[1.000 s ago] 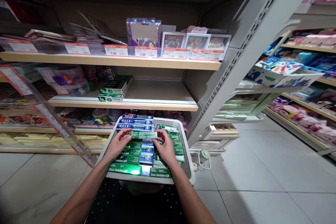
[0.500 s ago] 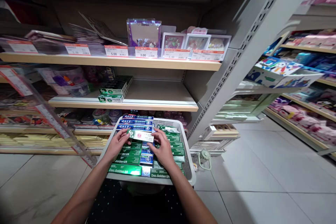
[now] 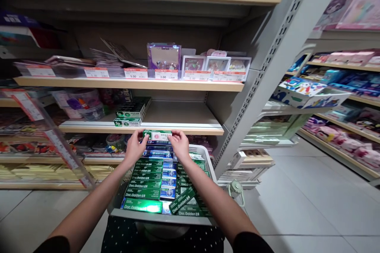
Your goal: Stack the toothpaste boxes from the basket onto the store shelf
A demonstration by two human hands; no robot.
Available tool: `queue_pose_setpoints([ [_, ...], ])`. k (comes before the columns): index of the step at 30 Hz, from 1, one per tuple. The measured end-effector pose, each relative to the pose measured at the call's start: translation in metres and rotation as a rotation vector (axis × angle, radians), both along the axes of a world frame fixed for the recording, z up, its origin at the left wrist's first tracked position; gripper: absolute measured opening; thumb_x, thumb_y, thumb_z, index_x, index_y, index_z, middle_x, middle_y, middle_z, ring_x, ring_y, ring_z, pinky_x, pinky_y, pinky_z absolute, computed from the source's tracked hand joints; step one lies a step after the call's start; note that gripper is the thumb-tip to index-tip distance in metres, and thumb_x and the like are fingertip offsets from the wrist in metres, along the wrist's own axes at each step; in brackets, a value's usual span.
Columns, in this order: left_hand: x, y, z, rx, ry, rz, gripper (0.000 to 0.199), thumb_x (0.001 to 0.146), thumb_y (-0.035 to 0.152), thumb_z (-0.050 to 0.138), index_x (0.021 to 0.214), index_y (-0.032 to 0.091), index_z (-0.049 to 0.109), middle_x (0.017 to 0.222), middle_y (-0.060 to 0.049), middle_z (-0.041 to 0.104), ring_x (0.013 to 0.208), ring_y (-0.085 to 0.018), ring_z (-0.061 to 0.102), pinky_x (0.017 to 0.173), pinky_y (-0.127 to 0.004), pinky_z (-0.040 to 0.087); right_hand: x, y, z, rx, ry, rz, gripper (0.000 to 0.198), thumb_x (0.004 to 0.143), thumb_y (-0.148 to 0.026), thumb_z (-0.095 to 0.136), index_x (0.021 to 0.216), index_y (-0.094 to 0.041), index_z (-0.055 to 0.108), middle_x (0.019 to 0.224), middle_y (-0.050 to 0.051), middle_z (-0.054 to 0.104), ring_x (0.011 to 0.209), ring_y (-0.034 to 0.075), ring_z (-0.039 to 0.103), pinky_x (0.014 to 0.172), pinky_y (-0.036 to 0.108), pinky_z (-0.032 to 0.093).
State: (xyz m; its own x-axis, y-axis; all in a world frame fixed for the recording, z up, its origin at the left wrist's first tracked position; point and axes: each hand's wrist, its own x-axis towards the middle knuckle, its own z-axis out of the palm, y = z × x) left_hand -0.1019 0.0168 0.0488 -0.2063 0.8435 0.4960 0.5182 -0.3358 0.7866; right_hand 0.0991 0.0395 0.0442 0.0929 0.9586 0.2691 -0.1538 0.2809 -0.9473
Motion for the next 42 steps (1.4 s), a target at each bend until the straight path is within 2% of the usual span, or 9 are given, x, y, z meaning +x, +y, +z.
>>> queue_pose_setpoints([
  [3,0.000,0.036,0.013,0.116,0.005,0.062,0.031,0.085,0.033,0.060,0.112,0.017,0.059,0.115,-0.013,0.061,0.103,-0.024,0.063,0.093,-0.040,0.051,-0.016,0.036,0.010,0.094,-0.043,-0.082,0.035,0.071,-0.037,0.071,0.097,-0.018,0.058,0.094,0.007,0.065,0.095,0.021,0.065,0.093,0.040,0.053],
  [7,0.002,0.066,0.006,0.069,-0.137,0.083,0.037,0.082,0.030,0.065,0.115,0.015,0.059,0.112,-0.014,0.065,0.099,-0.023,0.066,0.089,-0.039,0.054,-0.027,0.063,0.005,0.173,-0.212,-0.185,0.030,0.077,-0.033,0.064,0.101,-0.018,0.058,0.106,0.009,0.061,0.100,0.020,0.063,0.094,0.040,0.054],
  [10,0.001,0.073,-0.001,0.022,-0.158,0.090,0.034,0.083,0.031,0.065,0.112,0.014,0.062,0.104,-0.013,0.069,0.096,-0.023,0.068,0.088,-0.040,0.054,-0.027,0.067,-0.001,0.237,-0.343,-0.214,0.028,0.079,-0.028,0.062,0.105,-0.019,0.058,0.111,0.009,0.057,0.100,0.020,0.061,0.094,0.040,0.054],
  [15,-0.002,0.081,-0.002,0.030,-0.020,0.101,0.033,0.085,0.029,0.062,0.115,0.014,0.061,0.103,-0.014,0.070,0.096,-0.025,0.068,0.087,-0.040,0.053,-0.020,0.070,0.005,0.314,-0.571,-0.234,0.022,0.080,-0.019,0.059,0.102,-0.019,0.059,0.106,0.009,0.055,0.092,0.021,0.060,0.089,0.039,0.053],
  [23,-0.001,0.097,-0.007,0.053,0.180,0.152,0.031,0.090,0.031,0.055,0.116,0.015,0.058,0.103,-0.015,0.069,0.095,-0.028,0.067,0.086,-0.042,0.051,-0.021,0.085,0.006,0.337,-0.675,-0.268,0.019,0.083,-0.018,0.054,0.101,-0.021,0.057,0.104,0.008,0.051,0.089,0.022,0.057,0.085,0.038,0.050],
  [29,0.007,0.094,-0.007,0.050,0.230,0.206,0.037,0.093,0.034,0.049,0.123,0.015,0.055,0.109,-0.016,0.067,0.100,-0.030,0.065,0.089,-0.044,0.049,-0.029,0.084,0.005,0.333,-0.756,-0.329,0.022,0.088,-0.020,0.046,0.108,-0.019,0.055,0.107,0.010,0.051,0.090,0.024,0.057,0.084,0.039,0.049],
  [36,0.004,0.081,-0.006,0.087,0.250,0.066,0.055,0.093,0.029,0.047,0.144,0.012,0.037,0.140,-0.019,0.051,0.126,-0.031,0.051,0.107,-0.045,0.039,-0.025,0.082,0.000,0.367,-0.702,-0.303,0.041,0.085,-0.021,0.051,0.126,-0.018,0.049,0.118,0.014,0.051,0.108,0.027,0.054,0.095,0.042,0.047],
  [39,-0.001,0.061,0.001,0.103,0.281,-0.003,0.056,0.093,0.027,0.046,0.146,0.014,0.034,0.146,-0.015,0.045,0.134,-0.029,0.043,0.112,-0.043,0.034,-0.021,0.069,0.003,0.365,-0.619,-0.256,0.043,0.084,-0.022,0.052,0.127,-0.016,0.048,0.121,0.015,0.051,0.111,0.026,0.054,0.097,0.042,0.047],
  [42,-0.012,0.024,0.005,0.106,0.285,-0.012,0.049,0.093,0.027,0.045,0.142,0.018,0.043,0.141,-0.012,0.051,0.131,-0.027,0.047,0.112,-0.042,0.035,-0.017,0.032,0.006,0.396,-0.583,-0.225,0.037,0.088,-0.022,0.048,0.125,-0.019,0.050,0.126,0.014,0.051,0.118,0.024,0.052,0.101,0.039,0.046],
])
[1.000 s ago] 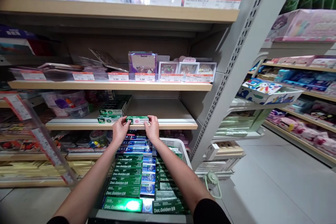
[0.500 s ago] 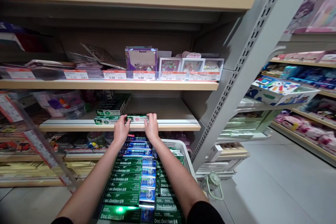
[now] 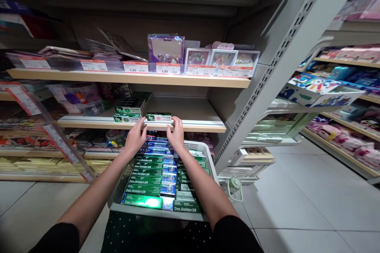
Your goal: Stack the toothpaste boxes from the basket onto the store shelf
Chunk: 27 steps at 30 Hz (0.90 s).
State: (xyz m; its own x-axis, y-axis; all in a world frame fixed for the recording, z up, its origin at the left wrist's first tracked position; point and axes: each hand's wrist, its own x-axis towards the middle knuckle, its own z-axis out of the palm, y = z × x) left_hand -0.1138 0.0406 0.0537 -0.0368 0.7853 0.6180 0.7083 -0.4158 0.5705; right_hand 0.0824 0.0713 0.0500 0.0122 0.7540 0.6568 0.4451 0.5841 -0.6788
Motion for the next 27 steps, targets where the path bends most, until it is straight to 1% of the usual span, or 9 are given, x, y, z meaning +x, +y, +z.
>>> queue_pose_setpoints([
  [3,-0.014,-0.046,-0.008,-0.057,-0.069,0.050,0.037,0.093,0.031,0.046,0.127,0.021,0.056,0.126,-0.011,0.062,0.117,-0.027,0.058,0.103,-0.042,0.044,0.001,-0.056,-0.007,-0.030,-0.006,0.027,0.031,0.091,-0.024,0.046,0.122,-0.022,0.051,0.123,0.011,0.055,0.119,0.024,0.052,0.103,0.040,0.044],
  [5,-0.022,-0.074,-0.023,-0.136,-0.157,0.071,0.033,0.093,0.035,0.047,0.121,0.022,0.059,0.120,-0.011,0.064,0.107,-0.026,0.062,0.093,-0.041,0.050,0.001,-0.090,-0.021,-0.164,-0.016,0.070,0.028,0.091,-0.027,0.049,0.118,-0.023,0.052,0.118,0.010,0.057,0.112,0.024,0.057,0.097,0.040,0.049],
  [7,-0.025,-0.097,-0.045,-0.227,-0.266,0.080,0.034,0.091,0.039,0.050,0.119,0.022,0.059,0.120,-0.011,0.064,0.105,-0.026,0.063,0.090,-0.041,0.052,-0.002,-0.116,-0.042,-0.311,-0.018,0.096,0.027,0.088,-0.030,0.053,0.114,-0.023,0.053,0.113,0.009,0.059,0.103,0.024,0.061,0.089,0.040,0.053],
  [10,-0.022,-0.116,-0.079,-0.404,-0.463,0.036,0.044,0.088,0.043,0.055,0.125,0.019,0.054,0.123,-0.014,0.063,0.110,-0.026,0.063,0.095,-0.042,0.050,-0.007,-0.133,-0.075,-0.430,-0.024,0.061,0.034,0.083,-0.035,0.061,0.113,-0.022,0.054,0.109,0.010,0.061,0.098,0.026,0.063,0.085,0.042,0.054],
  [13,-0.019,-0.122,-0.099,-0.498,-0.520,0.061,0.047,0.088,0.047,0.055,0.125,0.019,0.057,0.129,-0.014,0.061,0.119,-0.027,0.059,0.103,-0.045,0.044,-0.012,-0.133,-0.094,-0.487,-0.018,0.035,0.041,0.080,-0.038,0.064,0.116,-0.020,0.056,0.112,0.012,0.062,0.099,0.027,0.064,0.087,0.044,0.053],
  [15,-0.020,-0.123,-0.101,-0.515,-0.498,0.061,0.046,0.088,0.049,0.054,0.124,0.022,0.060,0.133,-0.012,0.060,0.125,-0.027,0.055,0.107,-0.045,0.040,-0.013,-0.131,-0.099,-0.525,-0.005,0.058,0.044,0.079,-0.037,0.064,0.119,-0.019,0.057,0.116,0.013,0.062,0.101,0.026,0.064,0.089,0.043,0.053],
  [19,-0.025,-0.124,-0.095,-0.537,-0.509,0.013,0.048,0.088,0.050,0.053,0.126,0.023,0.061,0.137,-0.010,0.057,0.129,-0.026,0.051,0.111,-0.044,0.036,-0.008,-0.128,-0.101,-0.559,0.093,0.187,0.046,0.078,-0.030,0.063,0.124,-0.021,0.057,0.125,0.011,0.060,0.110,0.024,0.063,0.095,0.041,0.052],
  [23,-0.027,-0.127,-0.087,-0.483,-0.523,-0.028,0.048,0.087,0.048,0.055,0.127,0.022,0.061,0.137,-0.010,0.057,0.129,-0.026,0.051,0.112,-0.044,0.034,-0.004,-0.130,-0.099,-0.485,0.200,0.208,0.044,0.082,-0.032,0.061,0.124,-0.023,0.057,0.132,0.011,0.054,0.120,0.024,0.057,0.102,0.042,0.048],
  [27,-0.027,-0.129,-0.082,-0.394,-0.556,-0.097,0.046,0.088,0.045,0.055,0.129,0.022,0.060,0.137,-0.010,0.055,0.128,-0.024,0.050,0.110,-0.040,0.037,-0.006,-0.133,-0.090,-0.406,0.278,0.240,0.041,0.086,-0.033,0.058,0.125,-0.024,0.053,0.132,0.009,0.053,0.121,0.021,0.056,0.103,0.038,0.047],
])
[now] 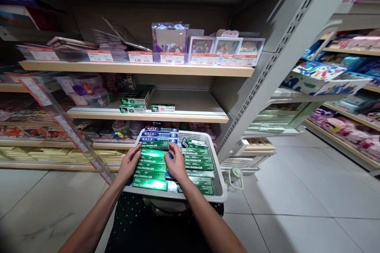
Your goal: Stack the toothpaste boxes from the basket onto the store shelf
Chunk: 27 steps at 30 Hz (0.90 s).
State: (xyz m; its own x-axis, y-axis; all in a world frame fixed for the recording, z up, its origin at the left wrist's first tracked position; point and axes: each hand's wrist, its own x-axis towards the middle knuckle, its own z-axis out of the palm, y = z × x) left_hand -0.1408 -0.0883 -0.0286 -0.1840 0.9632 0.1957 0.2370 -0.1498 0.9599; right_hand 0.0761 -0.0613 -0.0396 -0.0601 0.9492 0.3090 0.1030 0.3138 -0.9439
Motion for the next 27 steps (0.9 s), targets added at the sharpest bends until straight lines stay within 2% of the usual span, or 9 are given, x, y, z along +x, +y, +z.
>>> queue_pose_setpoints([
  [5,0.002,0.000,-0.005,0.107,-0.053,-0.018,0.048,0.087,0.042,0.060,0.131,0.024,0.057,0.122,-0.009,0.055,0.117,-0.021,0.057,0.102,-0.035,0.045,-0.001,-0.003,0.015,-0.013,-0.059,-0.088,0.033,0.088,-0.039,0.057,0.116,-0.021,0.053,0.116,0.009,0.062,0.102,0.021,0.062,0.091,0.036,0.051],
  [10,0.002,-0.001,-0.007,0.131,-0.075,0.056,0.046,0.084,0.040,0.064,0.126,0.023,0.061,0.110,-0.006,0.053,0.105,-0.018,0.061,0.096,-0.032,0.050,-0.001,-0.005,0.019,-0.031,-0.100,-0.114,0.027,0.087,-0.043,0.058,0.102,-0.020,0.056,0.098,0.006,0.066,0.088,0.021,0.063,0.080,0.033,0.051],
  [15,0.001,-0.001,-0.002,0.123,-0.148,0.092,0.042,0.081,0.042,0.067,0.116,0.020,0.067,0.113,-0.007,0.056,0.106,-0.020,0.062,0.094,-0.032,0.052,-0.003,-0.005,0.016,-0.047,-0.102,-0.092,0.026,0.087,-0.043,0.059,0.102,-0.021,0.055,0.103,0.006,0.064,0.086,0.020,0.065,0.079,0.033,0.052],
  [20,0.001,-0.002,-0.002,0.104,-0.179,0.100,0.042,0.080,0.042,0.068,0.115,0.019,0.068,0.120,-0.010,0.059,0.111,-0.022,0.062,0.097,-0.034,0.051,-0.006,-0.005,0.015,-0.052,-0.036,-0.078,0.026,0.085,-0.039,0.062,0.102,-0.021,0.054,0.099,0.006,0.062,0.086,0.019,0.064,0.079,0.032,0.053],
  [27,-0.004,0.006,0.003,0.063,-0.224,0.124,0.045,0.079,0.040,0.068,0.119,0.019,0.066,0.128,-0.011,0.063,0.118,-0.025,0.060,0.103,-0.040,0.048,-0.011,0.006,0.030,-0.064,-0.046,-0.047,0.025,0.080,-0.036,0.065,0.097,-0.022,0.053,0.097,0.005,0.061,0.085,0.020,0.064,0.079,0.035,0.055],
])
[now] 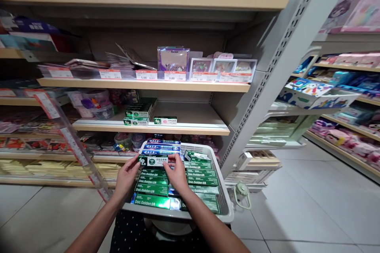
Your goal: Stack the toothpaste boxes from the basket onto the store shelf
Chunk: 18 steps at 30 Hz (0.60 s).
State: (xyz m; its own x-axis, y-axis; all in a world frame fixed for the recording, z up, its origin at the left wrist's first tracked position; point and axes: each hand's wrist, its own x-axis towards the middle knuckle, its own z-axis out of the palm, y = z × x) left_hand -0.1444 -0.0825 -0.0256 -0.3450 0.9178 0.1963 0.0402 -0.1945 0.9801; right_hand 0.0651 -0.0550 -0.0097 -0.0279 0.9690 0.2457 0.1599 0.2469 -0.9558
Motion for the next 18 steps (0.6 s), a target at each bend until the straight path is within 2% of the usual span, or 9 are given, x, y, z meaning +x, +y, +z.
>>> queue_pose_setpoints([
  [5,-0.019,0.024,0.021,0.038,-0.039,0.029,0.048,0.076,0.037,0.071,0.118,0.016,0.064,0.123,-0.014,0.066,0.112,-0.024,0.064,0.101,-0.041,0.049,-0.014,0.026,0.026,0.050,-0.032,0.034,0.025,0.080,-0.036,0.064,0.096,-0.022,0.052,0.098,0.005,0.061,0.080,0.019,0.065,0.077,0.036,0.055],
  [10,-0.049,0.070,0.056,0.117,0.011,0.108,0.043,0.072,0.034,0.073,0.109,0.013,0.065,0.111,-0.013,0.071,0.104,-0.024,0.067,0.098,-0.042,0.051,-0.051,0.072,0.059,0.143,-0.049,0.046,0.023,0.079,-0.034,0.062,0.095,-0.022,0.051,0.101,0.005,0.060,0.085,0.020,0.066,0.077,0.035,0.055],
  [14,-0.071,0.108,0.086,0.205,0.053,0.170,0.039,0.074,0.030,0.072,0.109,0.013,0.065,0.111,-0.013,0.070,0.104,-0.023,0.067,0.099,-0.042,0.051,-0.085,0.112,0.079,0.260,-0.013,0.001,0.021,0.077,-0.030,0.062,0.093,-0.022,0.050,0.096,0.004,0.060,0.088,0.020,0.064,0.079,0.035,0.056],
  [18,-0.087,0.133,0.107,0.244,0.128,0.180,0.036,0.076,0.028,0.070,0.108,0.013,0.064,0.111,-0.012,0.069,0.104,-0.022,0.067,0.098,-0.041,0.051,-0.106,0.140,0.092,0.315,-0.045,-0.044,0.019,0.076,-0.026,0.061,0.091,-0.022,0.050,0.093,0.004,0.059,0.086,0.019,0.062,0.082,0.036,0.054],
])
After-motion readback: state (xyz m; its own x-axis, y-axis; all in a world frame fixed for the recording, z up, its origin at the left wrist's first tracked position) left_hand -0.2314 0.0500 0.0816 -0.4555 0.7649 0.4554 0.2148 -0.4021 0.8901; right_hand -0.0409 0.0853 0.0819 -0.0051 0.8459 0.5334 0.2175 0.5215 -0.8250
